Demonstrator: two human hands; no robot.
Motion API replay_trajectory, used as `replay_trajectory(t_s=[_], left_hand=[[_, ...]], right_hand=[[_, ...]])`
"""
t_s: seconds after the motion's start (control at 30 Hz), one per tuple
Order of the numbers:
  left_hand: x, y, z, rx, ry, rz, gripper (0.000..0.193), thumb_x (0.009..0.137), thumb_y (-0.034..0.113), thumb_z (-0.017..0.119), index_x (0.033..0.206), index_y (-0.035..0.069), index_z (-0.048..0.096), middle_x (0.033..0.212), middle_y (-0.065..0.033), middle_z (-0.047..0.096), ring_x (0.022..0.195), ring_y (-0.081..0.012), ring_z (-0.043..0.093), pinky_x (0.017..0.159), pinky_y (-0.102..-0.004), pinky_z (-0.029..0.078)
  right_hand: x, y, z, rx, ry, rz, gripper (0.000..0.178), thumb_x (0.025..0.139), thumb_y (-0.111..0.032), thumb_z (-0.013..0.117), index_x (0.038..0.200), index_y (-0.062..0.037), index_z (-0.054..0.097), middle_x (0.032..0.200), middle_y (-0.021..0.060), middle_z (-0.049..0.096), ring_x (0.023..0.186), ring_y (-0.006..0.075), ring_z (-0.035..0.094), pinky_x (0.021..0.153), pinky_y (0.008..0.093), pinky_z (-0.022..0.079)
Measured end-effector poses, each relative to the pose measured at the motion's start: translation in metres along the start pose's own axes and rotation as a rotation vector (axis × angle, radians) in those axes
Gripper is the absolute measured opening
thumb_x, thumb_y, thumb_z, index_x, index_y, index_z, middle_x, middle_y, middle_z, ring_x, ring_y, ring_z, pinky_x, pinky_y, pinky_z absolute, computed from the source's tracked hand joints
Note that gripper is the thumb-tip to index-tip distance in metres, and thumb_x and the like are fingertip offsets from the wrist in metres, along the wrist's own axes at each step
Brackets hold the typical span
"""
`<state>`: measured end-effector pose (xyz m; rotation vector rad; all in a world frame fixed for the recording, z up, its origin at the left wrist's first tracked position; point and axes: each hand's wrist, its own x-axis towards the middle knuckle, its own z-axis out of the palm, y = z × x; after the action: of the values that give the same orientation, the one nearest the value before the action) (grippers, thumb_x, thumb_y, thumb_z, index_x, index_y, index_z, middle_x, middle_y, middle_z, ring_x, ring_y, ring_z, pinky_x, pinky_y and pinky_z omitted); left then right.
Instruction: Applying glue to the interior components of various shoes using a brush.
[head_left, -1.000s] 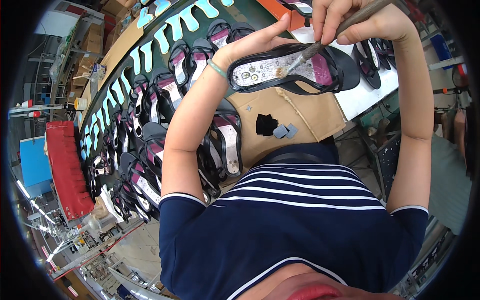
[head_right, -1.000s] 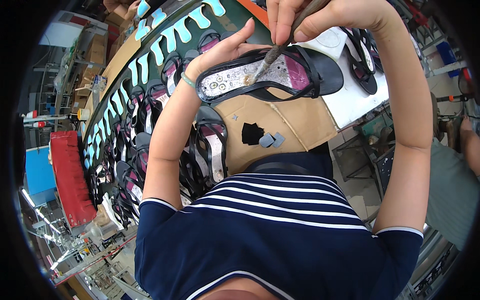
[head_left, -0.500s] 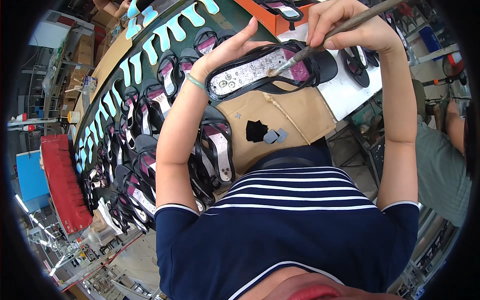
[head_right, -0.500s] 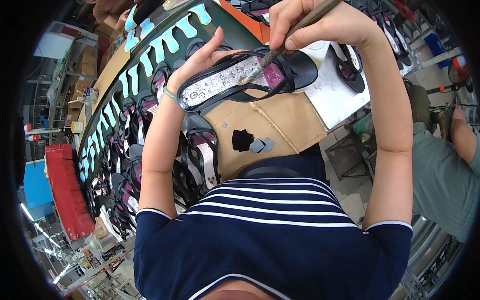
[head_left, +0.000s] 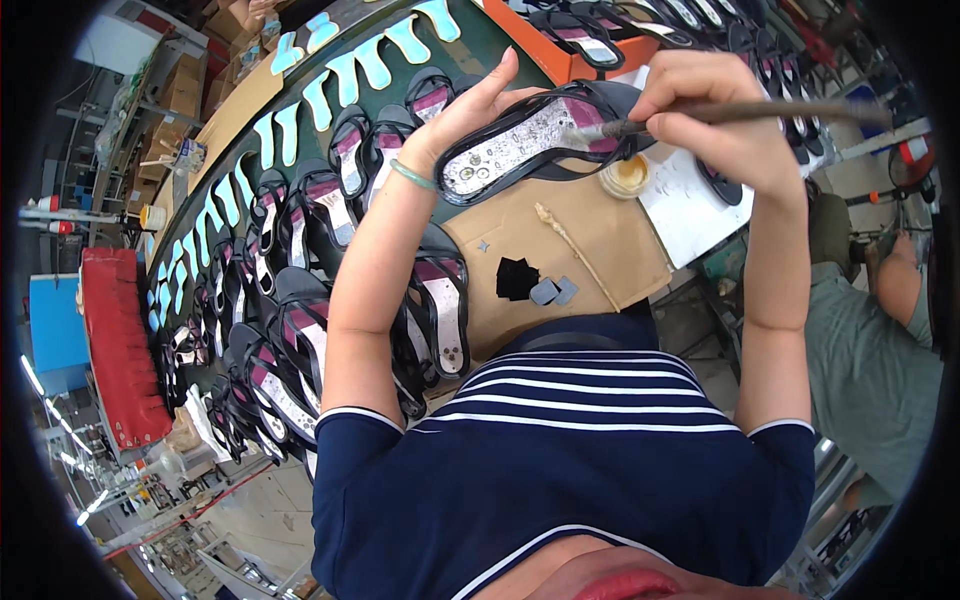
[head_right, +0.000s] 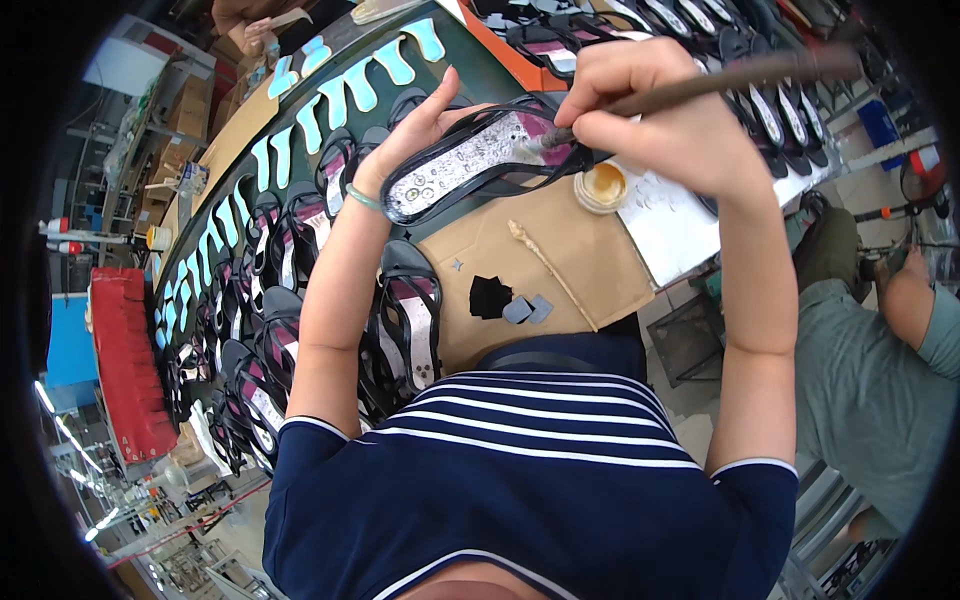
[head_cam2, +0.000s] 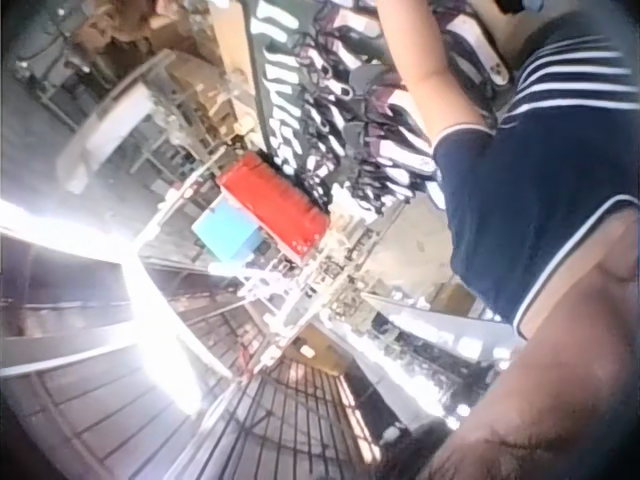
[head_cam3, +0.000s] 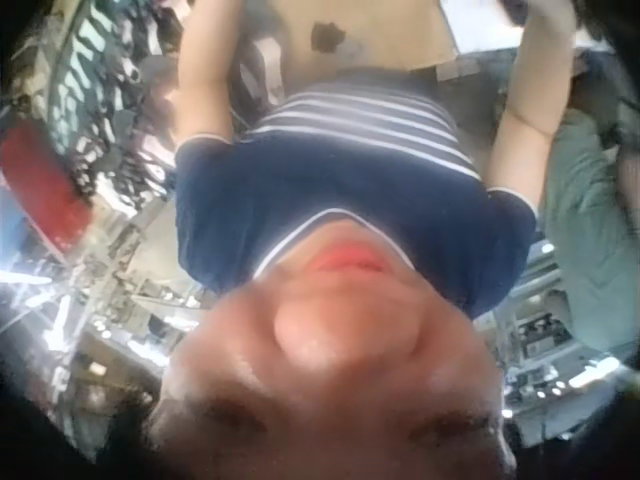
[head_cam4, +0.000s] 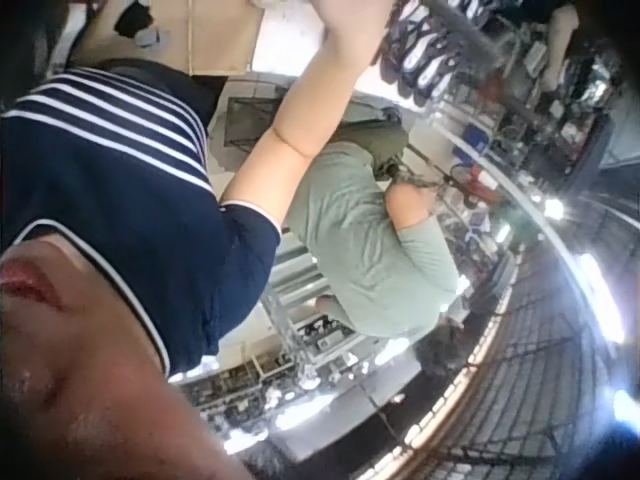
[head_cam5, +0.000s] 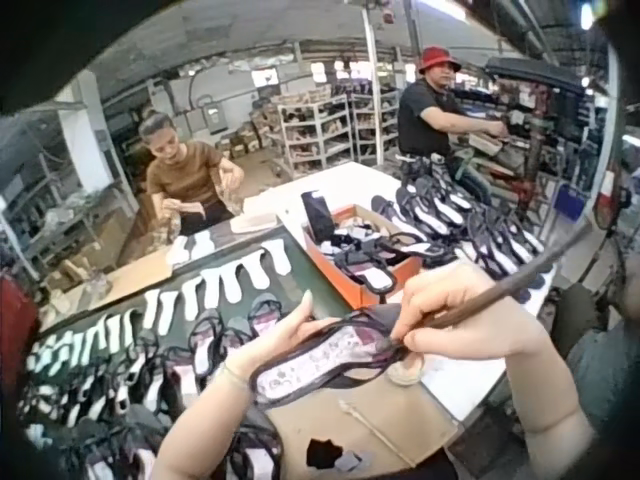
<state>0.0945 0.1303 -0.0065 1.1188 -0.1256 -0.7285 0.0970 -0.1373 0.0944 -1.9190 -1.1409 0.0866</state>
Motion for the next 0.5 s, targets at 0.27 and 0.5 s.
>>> replay_trajectory(t_s=[0.27,0.5], left_hand=[[0.01,-0.006,0.011,0.067,0.236,0.38,0.094,0.091,0.071,0.03,0.141,-0.008,0.033,0.134,-0.0163,0.051,0.12,-0.0199,0.053,0.103,-0.0304,0.041],[0.022,-0.011,0.014,-0.074,0.338,0.568,0.096,0.09,0.074,0.023,0.141,-0.006,0.033,0.132,-0.0162,0.053,0.12,-0.0226,0.054,0.102,-0.0332,0.043]], right_hand=[[0.005,0.021,0.037,0.045,0.32,0.018,0.011,0.074,-0.001,0.059,0.077,0.0048,0.068,0.07,0.0073,0.06,0.063,0.0138,0.058,0.057,0.027,0.044],[0.003,0.003,0.012,0.51,0.222,-0.074,0.021,0.079,-0.007,0.056,0.084,0.011,0.066,0.075,0.0155,0.063,0.066,0.0221,0.063,0.064,0.0302,0.051]])
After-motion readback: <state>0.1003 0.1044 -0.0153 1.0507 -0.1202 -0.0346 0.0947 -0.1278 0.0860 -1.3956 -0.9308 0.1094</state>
